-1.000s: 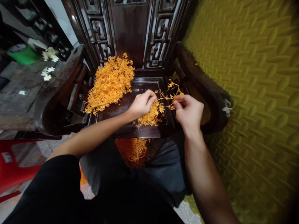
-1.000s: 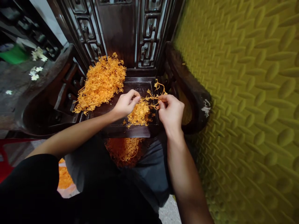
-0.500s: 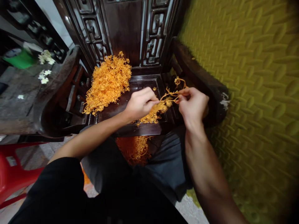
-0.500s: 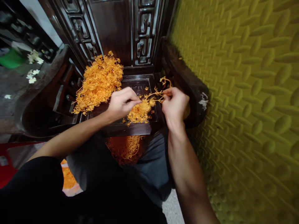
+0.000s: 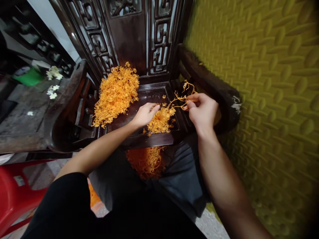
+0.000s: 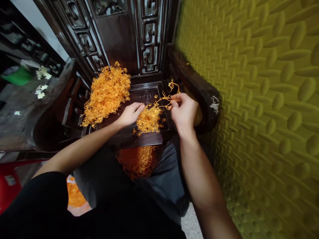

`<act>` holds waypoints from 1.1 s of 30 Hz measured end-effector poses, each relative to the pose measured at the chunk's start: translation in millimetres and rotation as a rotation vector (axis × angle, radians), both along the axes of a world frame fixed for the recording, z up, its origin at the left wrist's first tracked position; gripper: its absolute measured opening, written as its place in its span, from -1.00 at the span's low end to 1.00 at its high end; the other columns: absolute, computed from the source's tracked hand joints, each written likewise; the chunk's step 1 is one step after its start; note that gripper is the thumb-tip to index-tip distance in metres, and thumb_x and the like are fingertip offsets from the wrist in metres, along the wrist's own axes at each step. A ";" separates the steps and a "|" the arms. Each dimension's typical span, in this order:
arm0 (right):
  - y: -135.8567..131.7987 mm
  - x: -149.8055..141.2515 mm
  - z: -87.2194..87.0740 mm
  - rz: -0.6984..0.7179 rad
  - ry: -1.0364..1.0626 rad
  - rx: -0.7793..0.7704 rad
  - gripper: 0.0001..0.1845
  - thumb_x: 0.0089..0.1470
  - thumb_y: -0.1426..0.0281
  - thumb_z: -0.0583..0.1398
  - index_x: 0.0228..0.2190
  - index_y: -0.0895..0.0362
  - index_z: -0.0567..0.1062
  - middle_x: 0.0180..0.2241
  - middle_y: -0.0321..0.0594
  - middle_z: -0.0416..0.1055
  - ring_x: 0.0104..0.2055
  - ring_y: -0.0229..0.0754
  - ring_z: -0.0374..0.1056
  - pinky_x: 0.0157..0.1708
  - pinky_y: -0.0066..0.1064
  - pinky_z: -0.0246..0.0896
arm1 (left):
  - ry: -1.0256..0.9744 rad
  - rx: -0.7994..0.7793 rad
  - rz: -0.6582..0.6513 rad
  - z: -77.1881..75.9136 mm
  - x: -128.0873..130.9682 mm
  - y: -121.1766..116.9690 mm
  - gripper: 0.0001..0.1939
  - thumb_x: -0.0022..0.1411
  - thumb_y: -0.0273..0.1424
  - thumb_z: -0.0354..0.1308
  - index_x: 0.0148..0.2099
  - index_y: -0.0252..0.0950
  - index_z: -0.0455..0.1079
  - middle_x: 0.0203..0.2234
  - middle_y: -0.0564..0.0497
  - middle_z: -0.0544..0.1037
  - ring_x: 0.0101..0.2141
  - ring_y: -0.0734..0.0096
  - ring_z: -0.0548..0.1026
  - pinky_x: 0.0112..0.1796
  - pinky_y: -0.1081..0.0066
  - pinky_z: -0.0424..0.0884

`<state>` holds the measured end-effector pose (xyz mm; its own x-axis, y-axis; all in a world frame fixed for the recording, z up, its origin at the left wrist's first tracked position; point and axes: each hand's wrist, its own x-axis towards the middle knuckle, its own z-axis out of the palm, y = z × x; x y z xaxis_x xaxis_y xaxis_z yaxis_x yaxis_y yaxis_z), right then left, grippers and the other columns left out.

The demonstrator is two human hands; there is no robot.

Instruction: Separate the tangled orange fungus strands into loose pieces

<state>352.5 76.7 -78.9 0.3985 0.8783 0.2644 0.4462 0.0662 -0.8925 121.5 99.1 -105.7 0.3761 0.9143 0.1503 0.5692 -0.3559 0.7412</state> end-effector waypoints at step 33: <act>24.0 -3.8 -7.3 -0.077 0.156 -0.029 -0.86 -0.01 0.57 0.27 -0.36 0.13 0.56 -0.46 -0.20 0.54 -0.51 -0.10 0.52 -0.49 -0.26 0.48 | 0.154 0.196 -0.229 0.5 -14.1 -5.5 -0.91 0.30 -0.46 0.27 -0.29 -0.31 0.44 -0.41 0.03 0.54 -0.38 0.45 0.49 -0.27 0.41 0.42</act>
<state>348.7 100.7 -86.2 0.4992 0.8499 0.1686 0.3044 0.0102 -0.9525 107.3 93.6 -105.2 0.6003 0.7627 0.2405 0.5577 -0.6148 0.5577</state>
